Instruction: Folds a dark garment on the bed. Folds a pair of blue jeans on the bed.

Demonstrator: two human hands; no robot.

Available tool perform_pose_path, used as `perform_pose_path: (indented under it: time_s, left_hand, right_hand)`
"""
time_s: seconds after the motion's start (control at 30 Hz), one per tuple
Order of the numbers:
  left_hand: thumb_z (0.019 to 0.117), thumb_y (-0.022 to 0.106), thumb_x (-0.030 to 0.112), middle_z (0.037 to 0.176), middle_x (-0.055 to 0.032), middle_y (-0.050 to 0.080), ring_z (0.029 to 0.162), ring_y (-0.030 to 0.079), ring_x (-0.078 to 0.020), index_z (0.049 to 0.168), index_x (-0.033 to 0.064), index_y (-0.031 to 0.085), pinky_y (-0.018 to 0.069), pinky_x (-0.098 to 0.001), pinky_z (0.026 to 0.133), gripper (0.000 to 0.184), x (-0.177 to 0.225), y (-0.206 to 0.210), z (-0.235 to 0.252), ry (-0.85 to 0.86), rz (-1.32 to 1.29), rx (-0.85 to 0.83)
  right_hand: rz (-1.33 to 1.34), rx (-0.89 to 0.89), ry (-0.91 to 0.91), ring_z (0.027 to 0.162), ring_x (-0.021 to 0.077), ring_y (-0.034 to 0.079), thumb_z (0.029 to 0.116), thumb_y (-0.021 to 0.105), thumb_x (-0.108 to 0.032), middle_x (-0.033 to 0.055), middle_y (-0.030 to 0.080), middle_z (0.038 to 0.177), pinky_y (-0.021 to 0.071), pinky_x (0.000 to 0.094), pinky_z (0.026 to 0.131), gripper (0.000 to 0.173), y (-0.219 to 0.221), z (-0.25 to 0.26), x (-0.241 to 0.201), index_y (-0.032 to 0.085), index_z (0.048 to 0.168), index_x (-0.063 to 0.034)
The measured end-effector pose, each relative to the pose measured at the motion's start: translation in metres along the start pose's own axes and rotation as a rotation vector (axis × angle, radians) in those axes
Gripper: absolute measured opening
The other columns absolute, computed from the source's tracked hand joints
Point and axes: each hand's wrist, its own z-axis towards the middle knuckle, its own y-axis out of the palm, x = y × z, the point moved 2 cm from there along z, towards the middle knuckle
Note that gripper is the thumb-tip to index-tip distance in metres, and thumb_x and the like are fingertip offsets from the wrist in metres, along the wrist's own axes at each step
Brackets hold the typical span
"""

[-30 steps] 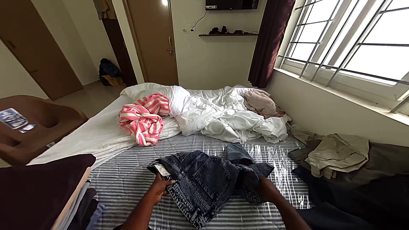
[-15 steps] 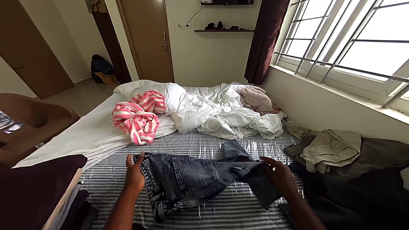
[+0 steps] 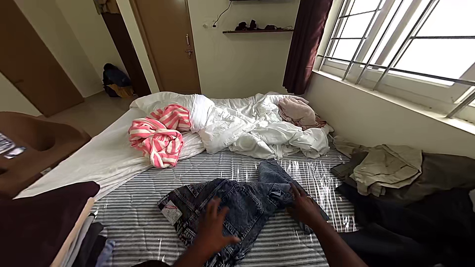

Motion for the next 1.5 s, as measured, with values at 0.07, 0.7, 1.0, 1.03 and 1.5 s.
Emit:
perform_pose_path:
  time_s: [0.07,0.7,1.0,1.03,1.5]
  left_hand:
    - [0.0784,0.073,0.074,0.170,-0.0196,0.017,0.155,0.014,-0.0468,0.158,0.0191,0.040,0.0270,-0.0710,0.116,0.102,0.021,0.040,-0.014,0.014,-0.029,-0.231]
    - [0.0969,0.055,0.007,0.138,-0.0181,0.063,0.127,0.060,-0.0410,0.141,0.0163,0.061,0.0487,-0.0660,0.100,0.045,-0.055,-0.018,0.035,-0.385,0.070,-0.101]
    - [0.0879,0.076,0.034,0.140,-0.0224,0.059,0.131,0.056,-0.0395,0.150,0.0126,0.049,0.0443,-0.0612,0.109,0.071,-0.076,-0.017,0.029,-0.172,-0.019,-0.288]
    - [0.0845,0.079,0.040,0.144,-0.0207,0.056,0.134,0.055,-0.0386,0.153,0.0150,0.046,0.0435,-0.0613,0.110,0.079,-0.074,-0.012,0.030,-0.157,0.016,-0.288]
    - [0.0802,0.077,0.006,0.171,-0.0173,0.006,0.104,0.069,-0.0405,0.167,0.0278,0.007,0.0598,-0.0525,0.086,0.113,-0.061,0.007,0.045,-0.390,0.149,-0.054]
  right_hand:
    - [0.005,0.057,0.029,0.132,0.0494,0.053,0.0763,0.089,-0.034,0.0248,0.033,0.162,0.0454,0.0668,0.105,0.115,0.000,0.002,0.004,0.018,0.167,-0.0216]
    - [0.029,-0.333,0.158,0.134,0.0485,0.052,0.0643,0.093,-0.053,0.0262,0.053,0.146,0.0396,0.0714,0.108,0.122,0.018,0.005,0.034,0.029,0.162,-0.0182]
    - [-0.140,-0.074,-0.232,0.159,0.0353,0.013,0.0725,0.087,-0.024,0.0075,0.012,0.174,0.0237,0.0685,0.119,0.088,0.020,0.014,0.004,0.048,0.151,-0.0157]
    - [-0.161,-0.085,-0.240,0.160,0.0332,0.008,0.0738,0.085,-0.026,0.0064,0.011,0.174,0.0161,0.0689,0.121,0.085,0.022,0.017,0.004,0.049,0.150,-0.0143]
    - [-0.138,-0.210,-0.259,0.155,0.0272,0.029,0.0941,0.063,-0.019,-0.0013,0.043,0.162,0.0222,0.0667,0.119,0.065,0.032,0.044,0.009,0.044,0.156,-0.0248]
